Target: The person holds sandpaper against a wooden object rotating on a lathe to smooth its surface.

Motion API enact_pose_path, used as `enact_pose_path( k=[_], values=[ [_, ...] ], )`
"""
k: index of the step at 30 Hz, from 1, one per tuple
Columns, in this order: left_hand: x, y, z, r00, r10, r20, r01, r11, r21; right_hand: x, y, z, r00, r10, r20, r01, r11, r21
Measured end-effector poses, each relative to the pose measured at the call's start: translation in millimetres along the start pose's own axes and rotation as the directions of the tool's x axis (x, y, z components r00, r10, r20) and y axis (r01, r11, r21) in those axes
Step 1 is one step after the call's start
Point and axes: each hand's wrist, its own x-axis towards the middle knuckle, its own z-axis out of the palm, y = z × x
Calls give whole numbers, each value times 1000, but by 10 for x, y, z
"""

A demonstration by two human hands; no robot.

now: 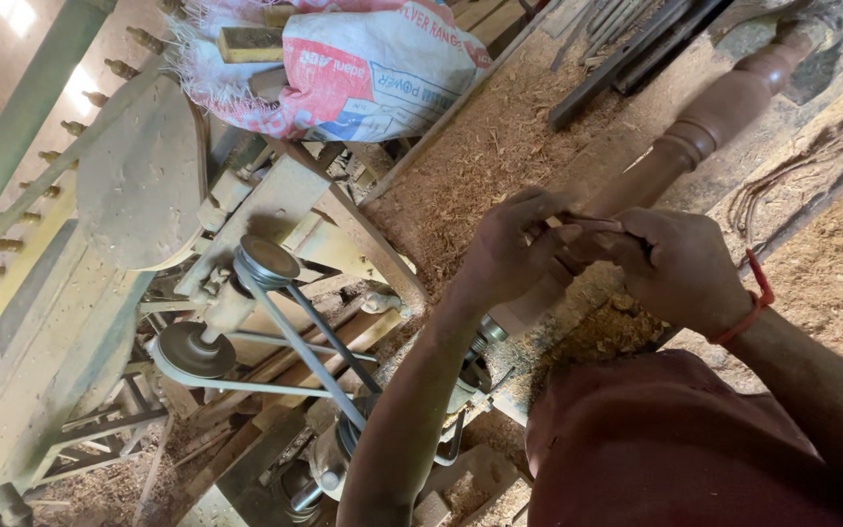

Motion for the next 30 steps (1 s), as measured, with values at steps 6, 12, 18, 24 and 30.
enact_pose_path(
  k=[6, 12, 18, 24, 30],
  values=[
    [11, -75, 86, 989, -124, 80, 123, 992, 10, -56, -114, -79, 984, -112, -136, 141, 963, 228],
    [1, -217, 116, 976, -217, 0, 207, 934, -291, -52, -224, -106, 993, -75, -97, 112, 875, 471],
    [6, -197, 96, 980, -185, 70, 184, 983, 13, -99, -186, 65, 996, 83, -34, -73, 972, 223],
    [36, -62, 1, 991, -107, 75, 105, 994, 25, -179, -121, 201, 984, -92, -153, 120, 975, 186],
    [-24, 44, -12, 962, -204, 183, 192, 978, 84, -201, -109, 284, 995, -35, -89, 54, 975, 216]
  ],
)
